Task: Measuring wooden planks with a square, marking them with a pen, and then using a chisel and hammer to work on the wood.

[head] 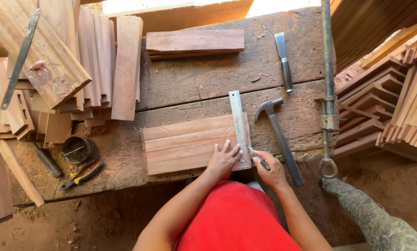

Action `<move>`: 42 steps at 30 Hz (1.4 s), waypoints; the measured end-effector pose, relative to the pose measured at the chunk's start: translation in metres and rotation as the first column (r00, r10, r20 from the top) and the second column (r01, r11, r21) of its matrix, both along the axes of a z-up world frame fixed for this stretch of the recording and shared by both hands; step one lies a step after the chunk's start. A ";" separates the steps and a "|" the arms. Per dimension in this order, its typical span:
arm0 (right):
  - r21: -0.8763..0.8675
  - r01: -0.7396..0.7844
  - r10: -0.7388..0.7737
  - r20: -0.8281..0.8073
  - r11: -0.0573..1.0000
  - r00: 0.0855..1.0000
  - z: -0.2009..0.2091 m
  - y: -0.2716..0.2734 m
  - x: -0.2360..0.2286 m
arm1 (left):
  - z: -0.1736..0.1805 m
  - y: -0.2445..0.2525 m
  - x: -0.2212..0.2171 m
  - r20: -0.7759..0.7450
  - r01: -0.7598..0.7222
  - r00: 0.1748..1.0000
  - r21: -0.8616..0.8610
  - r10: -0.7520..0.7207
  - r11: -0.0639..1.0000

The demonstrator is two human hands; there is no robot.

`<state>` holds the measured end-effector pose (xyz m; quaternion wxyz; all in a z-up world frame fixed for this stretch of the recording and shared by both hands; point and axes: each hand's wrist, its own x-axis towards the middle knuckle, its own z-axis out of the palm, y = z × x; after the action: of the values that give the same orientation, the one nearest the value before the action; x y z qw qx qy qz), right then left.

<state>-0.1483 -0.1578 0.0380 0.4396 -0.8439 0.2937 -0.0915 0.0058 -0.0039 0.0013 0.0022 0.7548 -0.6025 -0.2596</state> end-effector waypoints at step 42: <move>0.646 0.413 -0.612 0.105 0.641 0.784 -0.060 -0.121 -0.073 | 0.027 0.144 0.082 0.056 -0.345 0.934 -0.121 0.353 0.931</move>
<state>-0.2211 -0.2785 -0.0216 0.6750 -0.5169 0.4629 -0.2509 0.0879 0.1403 0.0282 0.0662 0.8581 -0.4715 -0.1925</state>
